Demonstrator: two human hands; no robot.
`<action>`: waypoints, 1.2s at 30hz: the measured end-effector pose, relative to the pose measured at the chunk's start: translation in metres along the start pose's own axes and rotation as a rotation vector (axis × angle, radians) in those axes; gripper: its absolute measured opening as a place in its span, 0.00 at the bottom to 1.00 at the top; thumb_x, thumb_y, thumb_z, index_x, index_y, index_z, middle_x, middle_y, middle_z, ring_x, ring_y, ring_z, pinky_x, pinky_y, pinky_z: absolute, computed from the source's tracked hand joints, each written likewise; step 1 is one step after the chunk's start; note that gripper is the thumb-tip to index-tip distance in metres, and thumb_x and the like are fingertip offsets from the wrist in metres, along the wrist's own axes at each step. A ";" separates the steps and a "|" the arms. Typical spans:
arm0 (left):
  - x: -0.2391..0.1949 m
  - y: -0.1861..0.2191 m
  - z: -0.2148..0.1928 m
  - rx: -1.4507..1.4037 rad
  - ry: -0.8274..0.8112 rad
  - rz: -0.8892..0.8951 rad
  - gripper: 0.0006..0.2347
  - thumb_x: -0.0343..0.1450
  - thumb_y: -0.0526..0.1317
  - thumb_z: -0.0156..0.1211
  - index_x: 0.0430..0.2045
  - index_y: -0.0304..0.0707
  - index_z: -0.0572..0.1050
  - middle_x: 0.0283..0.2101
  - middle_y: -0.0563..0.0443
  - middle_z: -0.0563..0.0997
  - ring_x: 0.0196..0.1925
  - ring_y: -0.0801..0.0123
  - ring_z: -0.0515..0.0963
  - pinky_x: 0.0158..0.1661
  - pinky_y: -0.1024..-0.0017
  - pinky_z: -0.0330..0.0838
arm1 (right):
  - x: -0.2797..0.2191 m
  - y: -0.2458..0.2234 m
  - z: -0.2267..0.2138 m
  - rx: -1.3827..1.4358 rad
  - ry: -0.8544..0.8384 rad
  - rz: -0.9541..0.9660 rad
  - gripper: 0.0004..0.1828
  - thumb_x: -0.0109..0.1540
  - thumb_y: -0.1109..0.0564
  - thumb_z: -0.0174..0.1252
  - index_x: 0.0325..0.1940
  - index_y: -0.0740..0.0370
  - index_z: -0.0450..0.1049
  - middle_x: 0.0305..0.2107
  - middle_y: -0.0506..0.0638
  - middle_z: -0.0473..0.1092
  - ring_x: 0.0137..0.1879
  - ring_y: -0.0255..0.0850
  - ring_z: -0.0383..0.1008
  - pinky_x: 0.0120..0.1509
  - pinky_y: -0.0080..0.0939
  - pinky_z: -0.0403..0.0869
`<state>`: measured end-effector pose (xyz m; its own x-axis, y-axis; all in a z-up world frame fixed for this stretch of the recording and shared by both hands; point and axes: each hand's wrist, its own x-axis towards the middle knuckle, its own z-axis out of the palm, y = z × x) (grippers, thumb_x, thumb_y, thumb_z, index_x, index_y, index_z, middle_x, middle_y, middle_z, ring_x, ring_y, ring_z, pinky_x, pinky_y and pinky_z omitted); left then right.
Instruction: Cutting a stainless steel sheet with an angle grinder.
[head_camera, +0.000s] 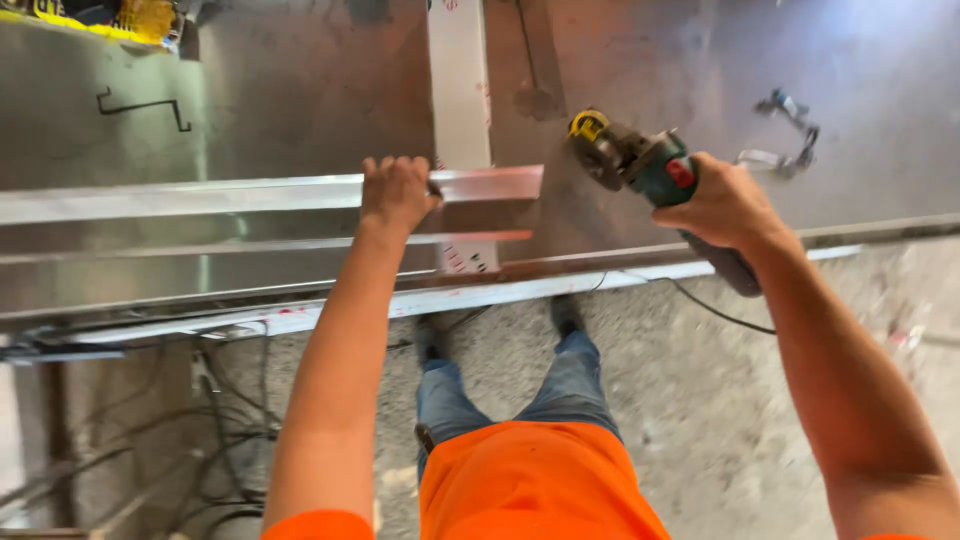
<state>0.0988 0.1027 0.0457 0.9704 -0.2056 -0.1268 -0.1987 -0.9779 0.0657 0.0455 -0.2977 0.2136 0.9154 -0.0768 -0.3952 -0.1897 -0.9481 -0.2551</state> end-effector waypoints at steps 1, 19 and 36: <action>-0.003 -0.010 -0.002 0.010 -0.012 0.030 0.28 0.58 0.59 0.76 0.44 0.43 0.78 0.47 0.46 0.82 0.57 0.55 0.78 0.62 0.41 0.60 | -0.014 -0.007 0.008 0.020 -0.002 0.028 0.33 0.45 0.44 0.72 0.49 0.61 0.75 0.36 0.63 0.77 0.41 0.58 0.78 0.47 0.55 0.75; 0.031 -0.018 -0.039 -0.167 -0.481 0.226 0.28 0.61 0.60 0.72 0.45 0.38 0.80 0.51 0.40 0.81 0.56 0.48 0.79 0.54 0.55 0.73 | -0.124 -0.035 0.065 0.445 0.187 0.287 0.34 0.45 0.47 0.73 0.51 0.64 0.74 0.36 0.58 0.78 0.41 0.50 0.80 0.49 0.48 0.77; -0.004 -0.007 -0.056 -0.145 -0.221 0.206 0.21 0.65 0.60 0.67 0.42 0.48 0.83 0.41 0.43 0.85 0.46 0.47 0.83 0.50 0.53 0.75 | -0.103 -0.080 0.104 0.499 0.270 0.312 0.31 0.46 0.48 0.71 0.49 0.64 0.74 0.34 0.59 0.77 0.38 0.49 0.80 0.47 0.47 0.79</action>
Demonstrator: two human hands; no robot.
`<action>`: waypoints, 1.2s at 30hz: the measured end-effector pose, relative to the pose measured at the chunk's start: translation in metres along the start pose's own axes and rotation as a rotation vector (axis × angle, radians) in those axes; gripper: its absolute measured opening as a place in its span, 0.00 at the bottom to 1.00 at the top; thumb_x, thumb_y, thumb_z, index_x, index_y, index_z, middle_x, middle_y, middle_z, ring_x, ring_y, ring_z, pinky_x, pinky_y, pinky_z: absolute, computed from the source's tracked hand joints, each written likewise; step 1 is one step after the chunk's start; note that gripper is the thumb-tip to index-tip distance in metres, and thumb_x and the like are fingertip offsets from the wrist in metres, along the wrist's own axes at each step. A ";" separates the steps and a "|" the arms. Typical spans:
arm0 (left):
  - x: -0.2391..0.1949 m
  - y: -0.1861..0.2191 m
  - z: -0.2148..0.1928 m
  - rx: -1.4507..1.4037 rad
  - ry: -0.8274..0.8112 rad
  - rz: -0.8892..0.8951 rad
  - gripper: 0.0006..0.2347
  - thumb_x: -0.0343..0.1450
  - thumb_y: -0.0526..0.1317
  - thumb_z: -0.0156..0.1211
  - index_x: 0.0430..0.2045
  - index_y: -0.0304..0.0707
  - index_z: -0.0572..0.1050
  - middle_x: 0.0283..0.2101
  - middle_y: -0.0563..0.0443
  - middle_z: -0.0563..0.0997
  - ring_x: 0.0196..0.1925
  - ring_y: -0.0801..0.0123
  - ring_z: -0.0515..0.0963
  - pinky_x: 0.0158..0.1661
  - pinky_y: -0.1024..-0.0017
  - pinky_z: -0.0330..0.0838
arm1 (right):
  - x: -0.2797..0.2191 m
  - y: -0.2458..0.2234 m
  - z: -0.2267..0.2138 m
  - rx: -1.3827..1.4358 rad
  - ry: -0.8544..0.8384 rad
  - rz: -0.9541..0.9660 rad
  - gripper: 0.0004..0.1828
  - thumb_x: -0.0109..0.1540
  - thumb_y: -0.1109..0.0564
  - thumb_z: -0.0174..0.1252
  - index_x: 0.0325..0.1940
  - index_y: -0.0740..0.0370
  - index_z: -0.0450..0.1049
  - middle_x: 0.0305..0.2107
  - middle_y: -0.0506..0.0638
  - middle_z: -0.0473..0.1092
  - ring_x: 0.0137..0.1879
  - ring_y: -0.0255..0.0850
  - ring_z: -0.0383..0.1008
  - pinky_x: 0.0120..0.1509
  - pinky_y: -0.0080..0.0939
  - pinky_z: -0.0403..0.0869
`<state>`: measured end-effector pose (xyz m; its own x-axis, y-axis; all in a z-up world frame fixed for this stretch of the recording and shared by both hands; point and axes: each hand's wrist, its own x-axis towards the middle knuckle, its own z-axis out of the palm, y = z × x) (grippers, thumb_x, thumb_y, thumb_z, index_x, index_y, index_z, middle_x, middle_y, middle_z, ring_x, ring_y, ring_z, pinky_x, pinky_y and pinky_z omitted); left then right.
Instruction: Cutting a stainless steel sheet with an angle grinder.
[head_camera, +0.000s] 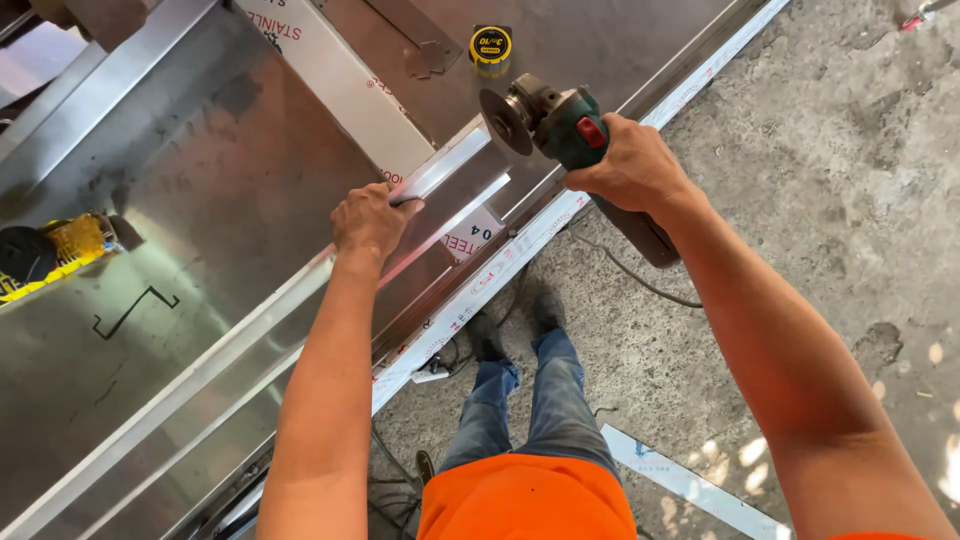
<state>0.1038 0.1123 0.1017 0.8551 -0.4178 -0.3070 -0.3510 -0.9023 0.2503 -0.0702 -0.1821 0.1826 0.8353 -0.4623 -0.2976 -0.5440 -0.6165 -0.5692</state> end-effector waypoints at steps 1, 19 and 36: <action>0.001 0.002 -0.001 0.001 -0.001 0.000 0.21 0.65 0.60 0.67 0.42 0.48 0.83 0.41 0.43 0.85 0.46 0.47 0.83 0.50 0.53 0.75 | 0.002 0.000 0.001 0.001 0.000 0.001 0.31 0.46 0.48 0.71 0.49 0.64 0.74 0.34 0.59 0.77 0.38 0.49 0.80 0.47 0.47 0.79; -0.001 -0.001 0.002 -0.004 -0.002 -0.024 0.22 0.65 0.61 0.68 0.44 0.50 0.83 0.41 0.46 0.85 0.45 0.50 0.84 0.49 0.56 0.76 | 0.012 0.002 0.020 -0.065 -0.007 -0.020 0.31 0.46 0.47 0.71 0.47 0.65 0.73 0.31 0.60 0.76 0.34 0.50 0.79 0.43 0.49 0.80; -0.001 0.000 0.000 0.008 -0.029 -0.023 0.21 0.66 0.61 0.66 0.41 0.48 0.83 0.39 0.48 0.85 0.44 0.52 0.84 0.49 0.57 0.76 | 0.010 0.000 0.020 -0.062 -0.025 -0.002 0.31 0.47 0.48 0.70 0.49 0.65 0.73 0.31 0.60 0.76 0.34 0.49 0.80 0.44 0.49 0.81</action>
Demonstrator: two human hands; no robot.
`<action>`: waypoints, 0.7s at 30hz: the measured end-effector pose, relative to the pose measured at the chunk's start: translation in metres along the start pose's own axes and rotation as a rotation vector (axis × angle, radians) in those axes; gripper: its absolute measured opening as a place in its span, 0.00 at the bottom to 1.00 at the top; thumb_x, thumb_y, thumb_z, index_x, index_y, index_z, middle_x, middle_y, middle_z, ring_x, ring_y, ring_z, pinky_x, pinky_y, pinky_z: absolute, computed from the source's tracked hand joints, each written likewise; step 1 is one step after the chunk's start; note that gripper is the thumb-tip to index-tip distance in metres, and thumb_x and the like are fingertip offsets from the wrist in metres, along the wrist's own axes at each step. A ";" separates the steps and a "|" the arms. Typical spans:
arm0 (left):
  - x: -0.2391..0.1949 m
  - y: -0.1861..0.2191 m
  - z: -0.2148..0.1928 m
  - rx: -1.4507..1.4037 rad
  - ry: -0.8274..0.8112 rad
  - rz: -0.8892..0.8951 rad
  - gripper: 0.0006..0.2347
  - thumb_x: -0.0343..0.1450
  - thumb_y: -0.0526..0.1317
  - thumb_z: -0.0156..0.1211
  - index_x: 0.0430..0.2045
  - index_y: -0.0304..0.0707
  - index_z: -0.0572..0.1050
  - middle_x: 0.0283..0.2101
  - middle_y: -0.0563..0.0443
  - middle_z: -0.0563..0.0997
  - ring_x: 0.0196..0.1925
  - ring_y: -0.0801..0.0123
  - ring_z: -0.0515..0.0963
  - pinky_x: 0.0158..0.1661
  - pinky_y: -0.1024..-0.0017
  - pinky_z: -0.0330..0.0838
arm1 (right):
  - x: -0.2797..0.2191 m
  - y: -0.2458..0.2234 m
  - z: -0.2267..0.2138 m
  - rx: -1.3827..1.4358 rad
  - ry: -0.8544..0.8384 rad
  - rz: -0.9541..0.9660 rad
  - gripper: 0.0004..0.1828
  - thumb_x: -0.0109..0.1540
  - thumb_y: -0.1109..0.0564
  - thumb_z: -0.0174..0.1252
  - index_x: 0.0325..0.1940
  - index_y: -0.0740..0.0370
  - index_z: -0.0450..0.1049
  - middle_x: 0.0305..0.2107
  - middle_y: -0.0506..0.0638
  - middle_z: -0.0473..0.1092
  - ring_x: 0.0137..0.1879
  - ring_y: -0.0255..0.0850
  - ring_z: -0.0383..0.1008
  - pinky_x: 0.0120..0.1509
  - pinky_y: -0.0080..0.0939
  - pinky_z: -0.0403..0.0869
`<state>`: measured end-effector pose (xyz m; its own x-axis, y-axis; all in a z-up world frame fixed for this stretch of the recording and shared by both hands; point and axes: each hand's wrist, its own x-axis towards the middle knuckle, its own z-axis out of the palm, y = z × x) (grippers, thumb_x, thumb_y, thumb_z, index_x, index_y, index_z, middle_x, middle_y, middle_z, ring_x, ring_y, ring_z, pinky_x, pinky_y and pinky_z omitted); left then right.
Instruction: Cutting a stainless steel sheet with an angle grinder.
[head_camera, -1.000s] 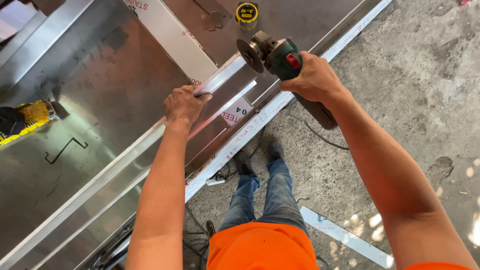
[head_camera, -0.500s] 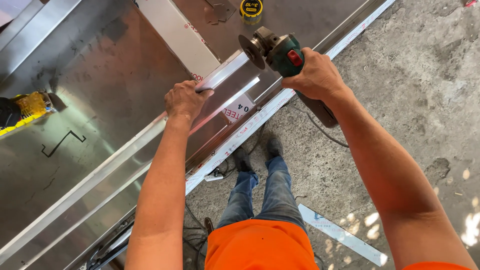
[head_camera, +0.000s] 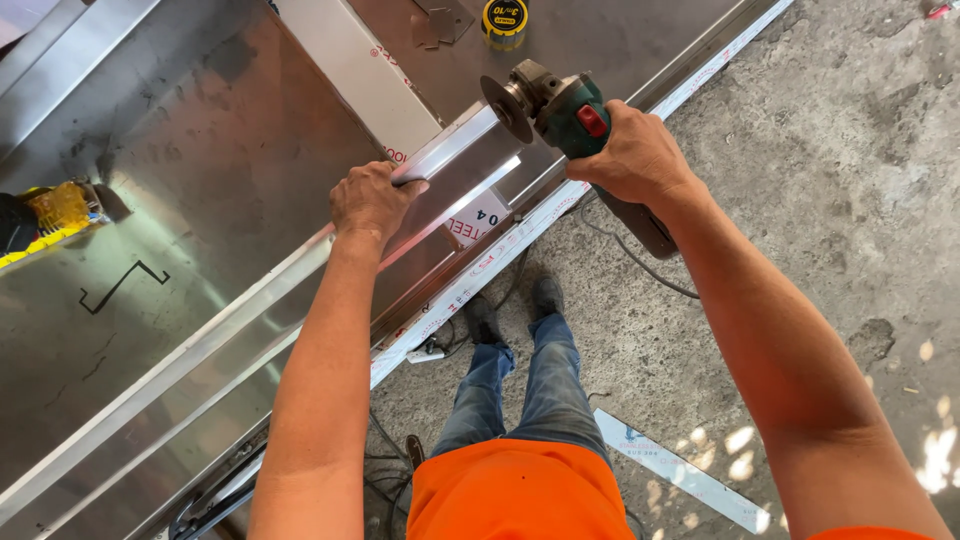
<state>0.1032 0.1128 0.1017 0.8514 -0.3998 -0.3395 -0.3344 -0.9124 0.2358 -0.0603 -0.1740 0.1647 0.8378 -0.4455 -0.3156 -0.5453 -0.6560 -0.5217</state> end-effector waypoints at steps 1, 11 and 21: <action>0.000 0.000 0.000 -0.001 0.000 0.000 0.21 0.66 0.61 0.66 0.41 0.48 0.83 0.39 0.48 0.85 0.44 0.52 0.84 0.49 0.57 0.76 | 0.000 0.000 0.000 -0.001 0.001 0.000 0.31 0.47 0.48 0.70 0.49 0.65 0.73 0.31 0.60 0.76 0.34 0.49 0.80 0.44 0.49 0.81; 0.000 -0.002 0.004 0.029 0.017 0.030 0.20 0.67 0.61 0.65 0.39 0.47 0.83 0.37 0.48 0.86 0.43 0.53 0.85 0.48 0.57 0.77 | -0.001 -0.007 -0.003 0.032 -0.023 0.036 0.31 0.47 0.48 0.70 0.49 0.64 0.73 0.31 0.59 0.76 0.34 0.48 0.80 0.43 0.47 0.81; -0.002 -0.005 0.011 0.034 0.093 0.078 0.19 0.66 0.61 0.65 0.36 0.47 0.83 0.35 0.48 0.86 0.41 0.54 0.85 0.45 0.57 0.77 | -0.004 -0.020 -0.009 0.063 -0.025 0.066 0.34 0.45 0.49 0.71 0.52 0.64 0.71 0.34 0.59 0.77 0.35 0.48 0.80 0.43 0.47 0.80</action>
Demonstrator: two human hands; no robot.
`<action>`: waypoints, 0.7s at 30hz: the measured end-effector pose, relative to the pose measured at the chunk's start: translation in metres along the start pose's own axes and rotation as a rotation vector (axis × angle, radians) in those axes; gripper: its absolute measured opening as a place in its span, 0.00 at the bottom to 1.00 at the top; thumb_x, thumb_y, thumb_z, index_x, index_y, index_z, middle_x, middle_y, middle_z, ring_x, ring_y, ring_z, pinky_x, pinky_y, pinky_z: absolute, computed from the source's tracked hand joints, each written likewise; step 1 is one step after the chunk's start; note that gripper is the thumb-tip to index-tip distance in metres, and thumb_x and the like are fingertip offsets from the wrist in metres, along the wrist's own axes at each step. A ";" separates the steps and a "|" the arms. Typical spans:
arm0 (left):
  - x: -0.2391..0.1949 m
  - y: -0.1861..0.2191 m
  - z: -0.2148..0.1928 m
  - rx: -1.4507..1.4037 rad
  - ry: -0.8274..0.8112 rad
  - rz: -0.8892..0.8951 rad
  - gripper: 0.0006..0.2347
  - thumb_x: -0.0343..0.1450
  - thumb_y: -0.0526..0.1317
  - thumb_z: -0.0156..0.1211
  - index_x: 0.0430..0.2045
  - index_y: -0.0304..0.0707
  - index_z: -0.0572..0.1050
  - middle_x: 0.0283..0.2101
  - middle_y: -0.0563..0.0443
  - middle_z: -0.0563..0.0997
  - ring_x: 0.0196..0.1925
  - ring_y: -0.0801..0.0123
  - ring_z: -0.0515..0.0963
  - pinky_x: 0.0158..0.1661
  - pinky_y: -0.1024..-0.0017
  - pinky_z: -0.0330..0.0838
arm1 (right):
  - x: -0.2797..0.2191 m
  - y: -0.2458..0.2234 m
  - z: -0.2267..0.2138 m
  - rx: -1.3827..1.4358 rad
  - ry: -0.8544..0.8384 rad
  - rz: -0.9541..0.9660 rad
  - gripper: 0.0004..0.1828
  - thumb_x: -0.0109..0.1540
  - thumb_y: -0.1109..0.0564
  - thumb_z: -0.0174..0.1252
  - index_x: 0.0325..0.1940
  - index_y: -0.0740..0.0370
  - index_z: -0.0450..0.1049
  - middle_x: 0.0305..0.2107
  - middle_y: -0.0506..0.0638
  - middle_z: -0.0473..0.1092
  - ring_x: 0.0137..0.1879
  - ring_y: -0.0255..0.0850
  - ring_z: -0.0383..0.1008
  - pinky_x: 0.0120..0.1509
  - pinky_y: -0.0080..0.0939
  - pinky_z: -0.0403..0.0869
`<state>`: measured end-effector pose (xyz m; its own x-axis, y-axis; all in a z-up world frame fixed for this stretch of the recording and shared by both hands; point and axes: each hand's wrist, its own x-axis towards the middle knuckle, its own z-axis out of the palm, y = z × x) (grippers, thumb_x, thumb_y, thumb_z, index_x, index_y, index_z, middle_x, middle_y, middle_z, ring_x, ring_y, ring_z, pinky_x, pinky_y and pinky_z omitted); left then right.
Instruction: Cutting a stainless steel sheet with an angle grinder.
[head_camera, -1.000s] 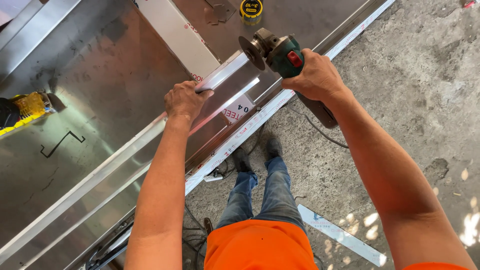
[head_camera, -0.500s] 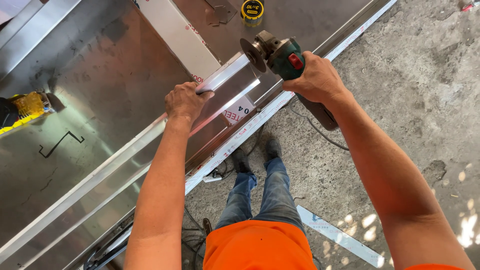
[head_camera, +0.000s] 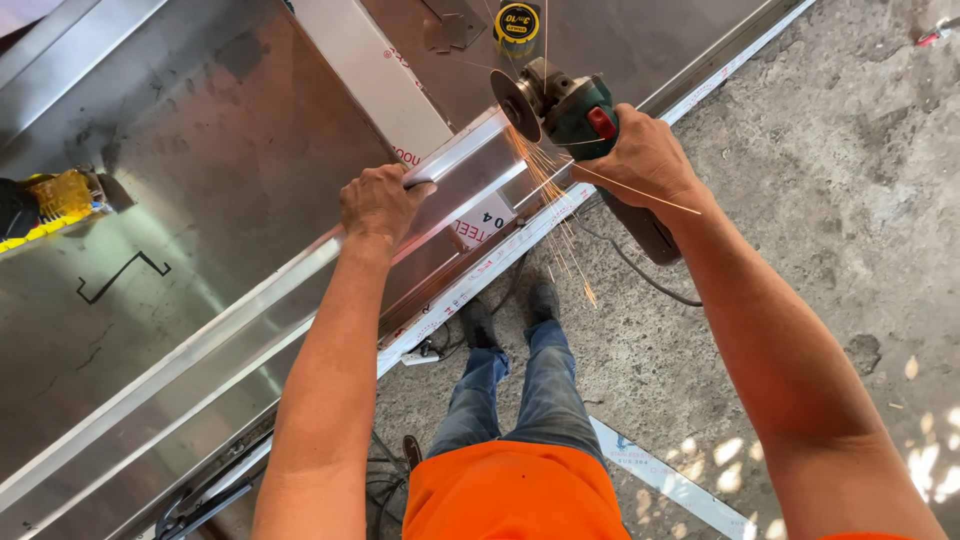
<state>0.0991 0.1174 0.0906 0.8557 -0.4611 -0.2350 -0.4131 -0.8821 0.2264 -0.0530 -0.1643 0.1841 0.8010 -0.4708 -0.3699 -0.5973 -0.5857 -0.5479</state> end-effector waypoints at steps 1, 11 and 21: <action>-0.001 0.000 0.000 -0.002 0.000 -0.001 0.19 0.66 0.61 0.65 0.36 0.47 0.83 0.35 0.48 0.86 0.41 0.54 0.85 0.45 0.57 0.77 | 0.001 0.001 0.001 -0.002 -0.001 -0.001 0.34 0.45 0.49 0.71 0.52 0.64 0.71 0.34 0.59 0.77 0.35 0.48 0.80 0.43 0.47 0.80; -0.009 0.004 0.003 0.025 0.039 -0.009 0.18 0.68 0.61 0.64 0.32 0.48 0.82 0.31 0.48 0.85 0.37 0.53 0.85 0.40 0.57 0.78 | -0.002 -0.004 -0.005 -0.076 0.025 -0.012 0.32 0.48 0.48 0.71 0.50 0.67 0.71 0.34 0.60 0.76 0.36 0.49 0.80 0.44 0.47 0.80; -0.007 0.002 0.008 0.054 0.043 0.001 0.18 0.69 0.61 0.62 0.31 0.48 0.82 0.31 0.48 0.85 0.37 0.54 0.85 0.40 0.58 0.78 | -0.003 0.004 -0.002 -0.060 0.002 -0.013 0.32 0.48 0.48 0.70 0.49 0.67 0.70 0.33 0.60 0.76 0.35 0.49 0.80 0.44 0.47 0.81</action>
<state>0.0901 0.1182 0.0851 0.8672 -0.4586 -0.1939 -0.4294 -0.8860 0.1752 -0.0577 -0.1666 0.1844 0.8089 -0.4636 -0.3617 -0.5879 -0.6302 -0.5071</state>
